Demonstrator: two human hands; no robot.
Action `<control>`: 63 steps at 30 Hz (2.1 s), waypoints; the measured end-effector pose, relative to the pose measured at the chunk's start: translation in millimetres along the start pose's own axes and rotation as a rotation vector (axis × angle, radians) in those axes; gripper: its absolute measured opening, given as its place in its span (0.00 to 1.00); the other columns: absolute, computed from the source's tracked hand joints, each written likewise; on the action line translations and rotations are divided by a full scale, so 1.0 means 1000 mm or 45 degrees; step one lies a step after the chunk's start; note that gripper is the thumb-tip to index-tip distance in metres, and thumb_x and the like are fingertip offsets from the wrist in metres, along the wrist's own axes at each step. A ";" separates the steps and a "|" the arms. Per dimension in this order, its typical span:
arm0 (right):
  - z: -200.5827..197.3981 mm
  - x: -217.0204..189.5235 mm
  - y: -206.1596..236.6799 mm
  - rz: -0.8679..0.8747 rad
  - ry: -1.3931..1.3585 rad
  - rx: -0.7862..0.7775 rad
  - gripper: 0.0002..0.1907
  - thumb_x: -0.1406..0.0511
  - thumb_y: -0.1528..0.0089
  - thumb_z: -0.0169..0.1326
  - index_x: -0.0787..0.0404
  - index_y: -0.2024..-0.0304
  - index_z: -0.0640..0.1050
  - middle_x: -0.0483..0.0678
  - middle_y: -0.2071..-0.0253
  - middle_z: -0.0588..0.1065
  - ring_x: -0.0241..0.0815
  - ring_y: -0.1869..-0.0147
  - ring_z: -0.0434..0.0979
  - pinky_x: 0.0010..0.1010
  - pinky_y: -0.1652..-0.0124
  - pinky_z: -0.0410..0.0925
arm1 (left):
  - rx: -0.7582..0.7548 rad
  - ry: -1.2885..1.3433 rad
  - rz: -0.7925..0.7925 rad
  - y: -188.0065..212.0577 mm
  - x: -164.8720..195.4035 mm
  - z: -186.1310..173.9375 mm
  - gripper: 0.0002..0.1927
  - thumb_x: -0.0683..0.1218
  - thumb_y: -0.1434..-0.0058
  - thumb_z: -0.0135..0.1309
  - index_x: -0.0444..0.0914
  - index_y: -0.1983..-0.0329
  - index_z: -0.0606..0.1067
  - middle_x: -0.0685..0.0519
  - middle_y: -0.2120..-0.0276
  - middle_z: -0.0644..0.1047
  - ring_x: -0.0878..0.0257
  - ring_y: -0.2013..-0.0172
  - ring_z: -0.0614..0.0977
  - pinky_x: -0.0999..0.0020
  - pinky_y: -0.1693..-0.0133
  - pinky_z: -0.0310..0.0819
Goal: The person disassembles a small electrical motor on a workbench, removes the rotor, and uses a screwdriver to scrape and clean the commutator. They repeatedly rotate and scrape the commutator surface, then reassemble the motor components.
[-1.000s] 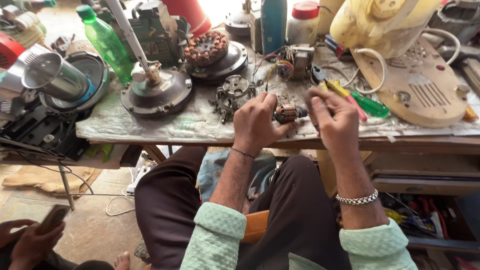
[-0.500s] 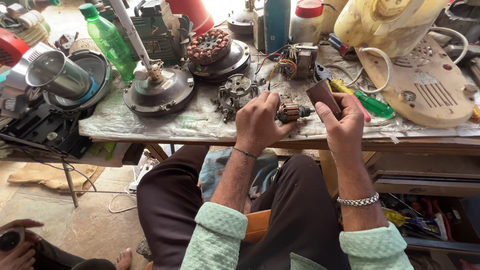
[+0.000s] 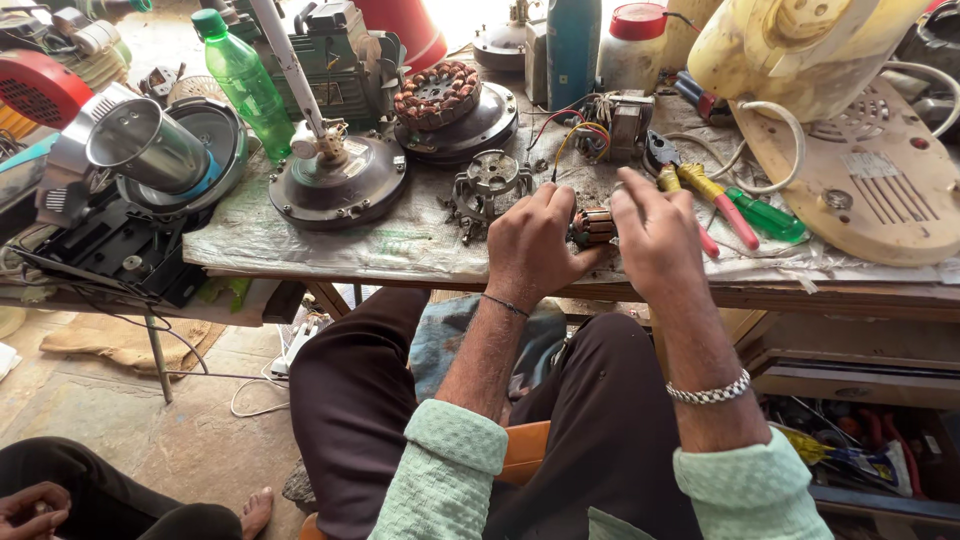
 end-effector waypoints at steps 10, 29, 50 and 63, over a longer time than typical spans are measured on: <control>-0.005 -0.004 -0.006 0.469 -0.557 -0.129 0.15 0.66 0.30 0.54 0.61 0.42 0.82 0.52 0.63 0.81 0.35 0.66 0.73 0.31 0.66 0.66 | 0.039 0.014 0.006 0.001 -0.001 0.001 0.31 0.61 0.59 0.74 0.38 0.65 0.72 0.50 0.67 0.76 0.52 0.67 0.83 0.55 0.67 0.78; -0.014 -0.020 0.000 0.324 -0.364 -0.224 0.13 0.64 0.35 0.61 0.58 0.47 0.84 0.51 0.61 0.84 0.33 0.61 0.82 0.28 0.59 0.73 | -0.049 -0.041 -0.057 -0.004 0.000 0.006 0.26 0.58 0.59 0.70 0.40 0.65 0.74 0.51 0.67 0.78 0.53 0.66 0.84 0.56 0.67 0.79; -0.004 -0.007 -0.005 0.388 -0.451 -0.141 0.14 0.62 0.36 0.61 0.61 0.50 0.84 0.49 0.62 0.84 0.31 0.62 0.83 0.26 0.62 0.73 | -0.150 -0.011 -0.123 -0.011 -0.002 0.007 0.24 0.58 0.61 0.70 0.41 0.70 0.73 0.51 0.70 0.79 0.50 0.69 0.84 0.52 0.70 0.77; -0.015 -0.031 -0.006 0.192 -0.269 -0.136 0.14 0.62 0.34 0.58 0.61 0.49 0.84 0.56 0.58 0.83 0.46 0.56 0.84 0.33 0.58 0.72 | -0.106 -0.053 -0.096 -0.012 -0.006 0.009 0.22 0.58 0.57 0.68 0.41 0.71 0.73 0.51 0.70 0.78 0.52 0.69 0.84 0.53 0.69 0.78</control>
Point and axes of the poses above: each hand's wrist, its own y-axis away from the middle knuckle, its own z-axis out of the palm, x = y × z, the point moved 4 cm from there along -y, towards the middle knuckle
